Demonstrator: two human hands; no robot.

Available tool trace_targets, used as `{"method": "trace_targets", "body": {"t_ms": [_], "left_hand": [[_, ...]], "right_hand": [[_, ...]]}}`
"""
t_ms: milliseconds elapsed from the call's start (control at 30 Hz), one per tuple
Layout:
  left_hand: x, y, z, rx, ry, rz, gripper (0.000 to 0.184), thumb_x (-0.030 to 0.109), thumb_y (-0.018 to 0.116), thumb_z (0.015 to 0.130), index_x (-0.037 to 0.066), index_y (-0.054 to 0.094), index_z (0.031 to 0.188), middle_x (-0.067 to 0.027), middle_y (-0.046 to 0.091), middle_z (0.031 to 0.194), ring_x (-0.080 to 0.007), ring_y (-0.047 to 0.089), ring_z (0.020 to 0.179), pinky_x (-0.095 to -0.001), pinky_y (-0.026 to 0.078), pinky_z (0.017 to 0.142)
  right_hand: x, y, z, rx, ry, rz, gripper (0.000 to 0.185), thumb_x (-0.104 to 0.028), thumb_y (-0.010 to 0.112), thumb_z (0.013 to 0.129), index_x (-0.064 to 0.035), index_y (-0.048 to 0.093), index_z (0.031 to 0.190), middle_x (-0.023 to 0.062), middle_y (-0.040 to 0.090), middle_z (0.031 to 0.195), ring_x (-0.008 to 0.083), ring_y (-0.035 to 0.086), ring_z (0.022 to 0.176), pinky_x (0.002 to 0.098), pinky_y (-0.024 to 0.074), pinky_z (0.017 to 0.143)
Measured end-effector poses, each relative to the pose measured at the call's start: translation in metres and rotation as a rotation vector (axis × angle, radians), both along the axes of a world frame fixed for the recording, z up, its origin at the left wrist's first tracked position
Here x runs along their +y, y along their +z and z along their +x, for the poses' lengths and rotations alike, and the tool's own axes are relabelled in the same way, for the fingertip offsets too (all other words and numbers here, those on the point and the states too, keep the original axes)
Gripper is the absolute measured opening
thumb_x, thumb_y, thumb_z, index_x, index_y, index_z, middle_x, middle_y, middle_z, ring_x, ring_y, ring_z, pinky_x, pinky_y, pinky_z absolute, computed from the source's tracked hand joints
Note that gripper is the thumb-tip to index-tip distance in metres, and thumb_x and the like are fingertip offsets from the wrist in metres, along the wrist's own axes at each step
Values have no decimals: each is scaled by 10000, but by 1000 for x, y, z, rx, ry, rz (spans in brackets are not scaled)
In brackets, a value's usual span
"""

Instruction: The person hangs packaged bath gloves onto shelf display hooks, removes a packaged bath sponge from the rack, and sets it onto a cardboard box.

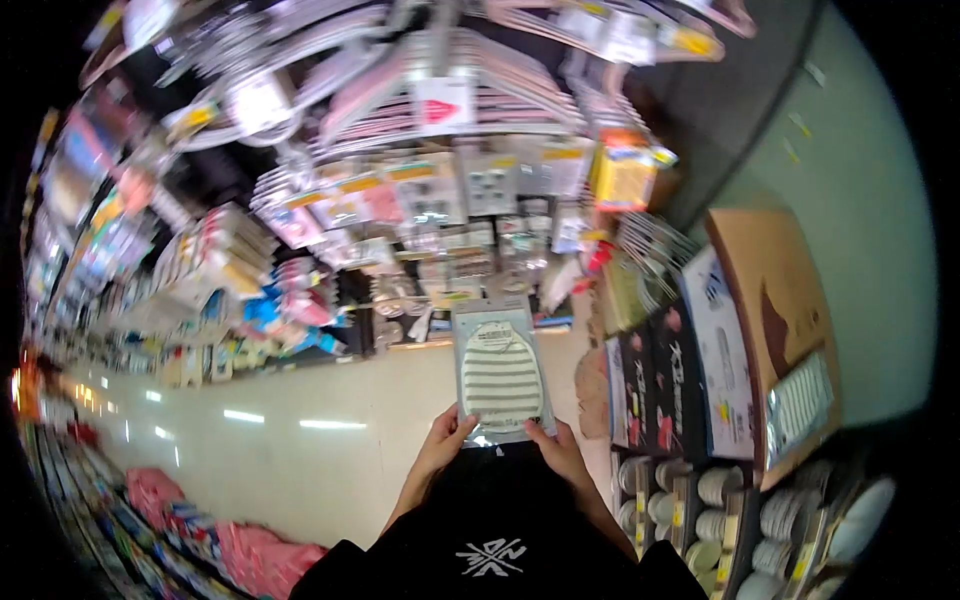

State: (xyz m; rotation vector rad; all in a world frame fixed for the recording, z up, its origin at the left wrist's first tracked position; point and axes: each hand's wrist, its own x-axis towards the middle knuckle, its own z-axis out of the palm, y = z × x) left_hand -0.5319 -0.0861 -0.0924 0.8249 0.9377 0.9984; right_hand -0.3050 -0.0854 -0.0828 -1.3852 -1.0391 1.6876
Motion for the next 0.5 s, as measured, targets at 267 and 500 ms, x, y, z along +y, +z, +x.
{"method": "trace_targets", "body": {"t_ms": [267, 500], "left_hand": [[-40, -16, -82, 210, 379, 65, 409, 222, 526, 993, -25, 471, 1314, -82, 612, 1149, -121, 556, 1012, -283, 466, 888], [-64, -10, -96, 310, 694, 43, 357, 214, 540, 980, -31, 509, 1237, -121, 651, 1073, -159, 587, 965, -306, 475, 857]], "right_hand": [[48, -15, -98, 72, 338, 28, 285, -134, 644, 913, 19, 612, 1151, 34, 650, 1005, 111, 588, 912, 250, 470, 815], [69, -13, -144, 71, 564, 104, 293, -130, 652, 901, 26, 601, 1143, 60, 659, 994, 126, 594, 898, 271, 482, 816]]}}
